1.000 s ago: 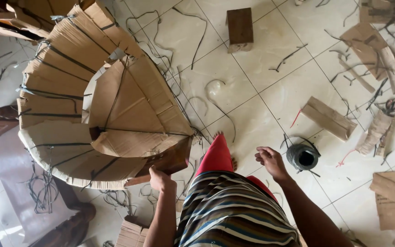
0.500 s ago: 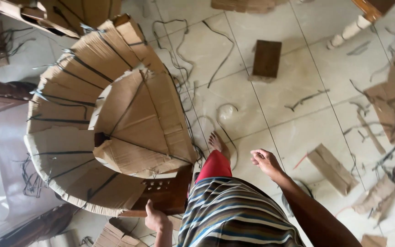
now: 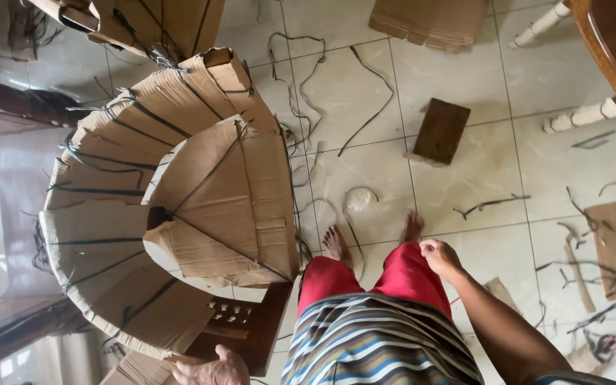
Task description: Securing cardboard strips to a curved frame using thin wire straps and a hook tool.
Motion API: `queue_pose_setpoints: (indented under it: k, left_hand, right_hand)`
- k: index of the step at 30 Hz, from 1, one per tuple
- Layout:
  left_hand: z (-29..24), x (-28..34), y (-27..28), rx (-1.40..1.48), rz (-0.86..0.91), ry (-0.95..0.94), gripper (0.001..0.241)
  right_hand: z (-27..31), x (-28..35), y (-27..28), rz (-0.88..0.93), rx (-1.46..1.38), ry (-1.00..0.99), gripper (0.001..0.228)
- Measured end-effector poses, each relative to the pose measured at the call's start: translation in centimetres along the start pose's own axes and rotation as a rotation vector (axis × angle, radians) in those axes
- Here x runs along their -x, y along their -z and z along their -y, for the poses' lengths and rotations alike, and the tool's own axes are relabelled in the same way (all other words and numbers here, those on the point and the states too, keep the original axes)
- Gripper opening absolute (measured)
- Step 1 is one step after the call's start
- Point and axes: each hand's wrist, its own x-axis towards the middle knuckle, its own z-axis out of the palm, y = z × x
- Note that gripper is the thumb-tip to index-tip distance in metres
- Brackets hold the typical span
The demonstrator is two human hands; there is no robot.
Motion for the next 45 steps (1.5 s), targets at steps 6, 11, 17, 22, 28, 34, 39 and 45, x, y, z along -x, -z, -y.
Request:
queue_pose_setpoints:
  k: [6, 11, 17, 22, 28, 34, 39, 45]
  left_hand:
    - [-2.2, 8.2, -9.0, 0.477, 0.481, -0.845, 0.030]
    - [-1.6, 15.0, -23.6, 0.091, 1.055, -0.292, 0.073]
    - [-6.6, 20.2, -29.8, -0.286, 1.052, -0.347, 0.110]
    - [-11.2, 19.2, -34.0, -0.174, 0.840, -0.236, 0.095]
    - [-16.7, 17.6, -37.2, -0.289, 0.722, -0.102, 0.083]
    - [-14.3, 14.2, -42.5, -0.184, 0.573, -0.042, 0.082]
    - [-14.0, 11.4, -46.4, -0.161, 0.519, -0.070, 0.079]
    - [-13.4, 9.9, -49.0, -0.101, 0.450, -0.120, 0.073]
  right_hand:
    - [-1.0, -6.1, 3.2, 0.203, 0.308, -0.014, 0.029]
    - [2.1, -9.4, 6.6, 0.346, 0.465, 0.011, 0.027]
    - [2.3, -20.5, 6.3, 0.395, 0.550, 0.066, 0.040]
    - [2.2, -33.5, 1.5, 0.330, 0.479, 0.095, 0.046]
    - [6.2, -48.9, -7.1, 0.275, 0.571, 0.353, 0.047]
    - [12.9, -58.8, -12.8, 0.234, 0.770, 0.581, 0.054]
    - [19.5, -60.4, -13.5, 0.199, 0.913, 0.617, 0.056]
    - [19.3, -66.0, -15.2, 0.181, 1.055, 0.619, 0.068]
